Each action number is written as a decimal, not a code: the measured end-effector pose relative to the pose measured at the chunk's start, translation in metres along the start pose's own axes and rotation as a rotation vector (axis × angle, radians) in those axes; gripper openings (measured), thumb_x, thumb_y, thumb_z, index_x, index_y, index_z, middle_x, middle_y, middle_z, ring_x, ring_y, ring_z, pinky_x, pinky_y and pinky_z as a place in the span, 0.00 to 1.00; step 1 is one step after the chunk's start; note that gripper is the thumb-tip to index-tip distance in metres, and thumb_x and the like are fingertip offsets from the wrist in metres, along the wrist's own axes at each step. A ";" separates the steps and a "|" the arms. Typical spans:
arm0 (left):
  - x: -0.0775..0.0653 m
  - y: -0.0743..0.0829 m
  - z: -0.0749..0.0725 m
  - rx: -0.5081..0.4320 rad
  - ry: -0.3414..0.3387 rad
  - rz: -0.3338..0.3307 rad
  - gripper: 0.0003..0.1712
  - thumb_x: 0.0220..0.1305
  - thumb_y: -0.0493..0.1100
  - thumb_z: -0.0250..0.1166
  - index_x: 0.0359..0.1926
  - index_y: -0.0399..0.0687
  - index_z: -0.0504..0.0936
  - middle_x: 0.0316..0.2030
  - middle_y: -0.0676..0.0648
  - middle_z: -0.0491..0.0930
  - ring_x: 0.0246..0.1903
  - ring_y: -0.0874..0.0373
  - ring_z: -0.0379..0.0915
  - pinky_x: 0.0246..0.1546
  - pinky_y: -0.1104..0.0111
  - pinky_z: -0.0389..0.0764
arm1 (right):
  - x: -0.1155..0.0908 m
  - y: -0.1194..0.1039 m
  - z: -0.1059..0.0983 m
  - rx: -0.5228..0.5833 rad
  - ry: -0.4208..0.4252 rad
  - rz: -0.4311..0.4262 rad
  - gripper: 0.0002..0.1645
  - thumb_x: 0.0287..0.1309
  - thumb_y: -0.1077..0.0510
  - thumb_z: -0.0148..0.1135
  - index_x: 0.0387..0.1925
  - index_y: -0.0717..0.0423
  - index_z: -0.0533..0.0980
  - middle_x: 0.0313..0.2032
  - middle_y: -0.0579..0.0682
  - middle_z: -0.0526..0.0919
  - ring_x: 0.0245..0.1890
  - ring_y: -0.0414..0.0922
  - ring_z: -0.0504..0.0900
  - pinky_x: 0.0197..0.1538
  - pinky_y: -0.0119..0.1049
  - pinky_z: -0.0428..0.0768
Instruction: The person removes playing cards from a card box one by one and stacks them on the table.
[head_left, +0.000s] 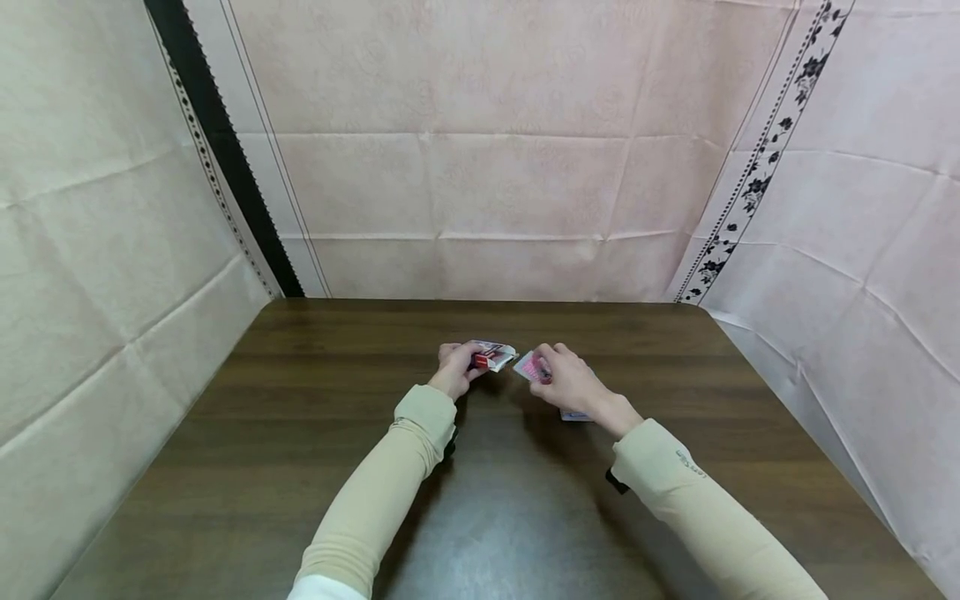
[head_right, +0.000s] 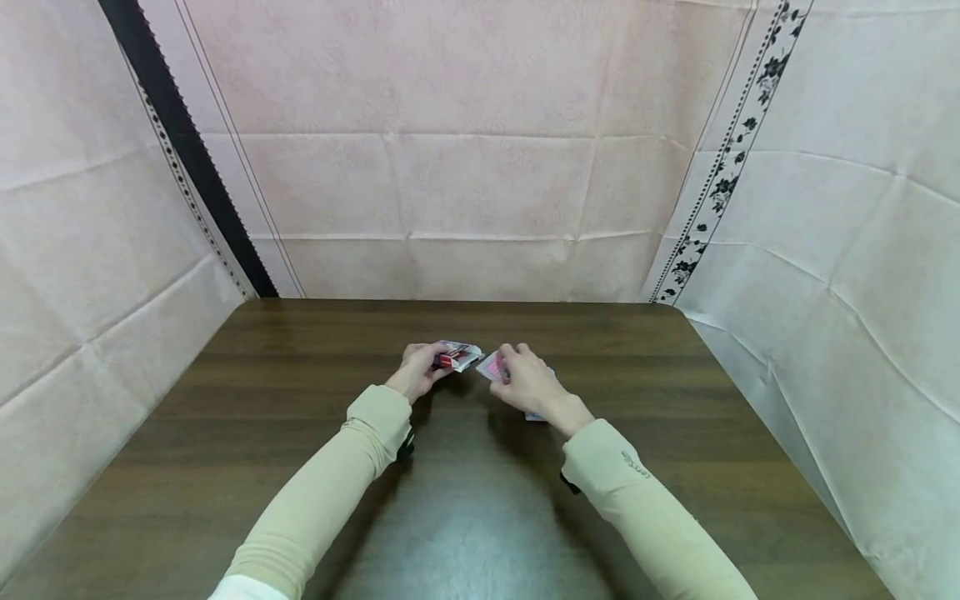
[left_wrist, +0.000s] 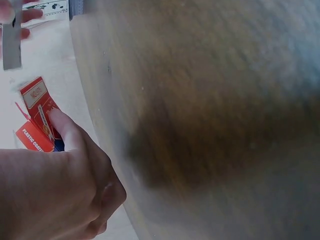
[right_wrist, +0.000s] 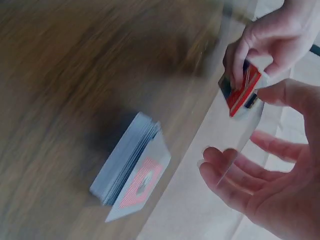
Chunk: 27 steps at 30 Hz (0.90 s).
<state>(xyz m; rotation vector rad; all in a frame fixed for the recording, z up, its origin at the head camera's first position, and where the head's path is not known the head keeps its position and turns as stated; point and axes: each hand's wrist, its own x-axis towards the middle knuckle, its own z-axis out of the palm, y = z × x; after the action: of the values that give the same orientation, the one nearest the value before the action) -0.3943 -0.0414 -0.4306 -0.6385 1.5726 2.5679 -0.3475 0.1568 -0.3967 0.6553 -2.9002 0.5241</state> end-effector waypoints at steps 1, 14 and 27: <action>0.000 0.001 0.000 -0.001 -0.001 0.000 0.20 0.60 0.30 0.59 0.47 0.42 0.59 0.46 0.34 0.74 0.31 0.55 0.77 0.26 0.72 0.84 | -0.002 0.003 -0.001 -0.010 0.020 0.024 0.26 0.51 0.51 0.64 0.51 0.56 0.72 0.42 0.57 0.75 0.33 0.49 0.75 0.34 0.43 0.76; 0.002 0.000 0.000 -0.005 -0.001 -0.017 0.22 0.61 0.30 0.59 0.50 0.42 0.58 0.53 0.31 0.71 0.42 0.49 0.77 0.54 0.57 0.81 | -0.023 0.034 0.012 -0.245 0.087 0.258 0.32 0.57 0.42 0.59 0.52 0.64 0.69 0.42 0.65 0.76 0.41 0.61 0.76 0.37 0.56 0.79; 0.001 -0.003 0.001 0.003 -0.003 -0.015 0.22 0.60 0.30 0.60 0.50 0.41 0.59 0.50 0.32 0.73 0.41 0.48 0.78 0.52 0.57 0.81 | -0.022 0.034 0.025 -0.312 0.030 0.273 0.34 0.59 0.39 0.58 0.53 0.64 0.70 0.41 0.64 0.78 0.39 0.60 0.78 0.37 0.56 0.79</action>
<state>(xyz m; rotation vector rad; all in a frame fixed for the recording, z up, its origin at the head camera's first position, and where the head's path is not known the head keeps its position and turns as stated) -0.3948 -0.0389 -0.4327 -0.6428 1.5646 2.5542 -0.3437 0.1849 -0.4351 0.2093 -2.9636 0.0975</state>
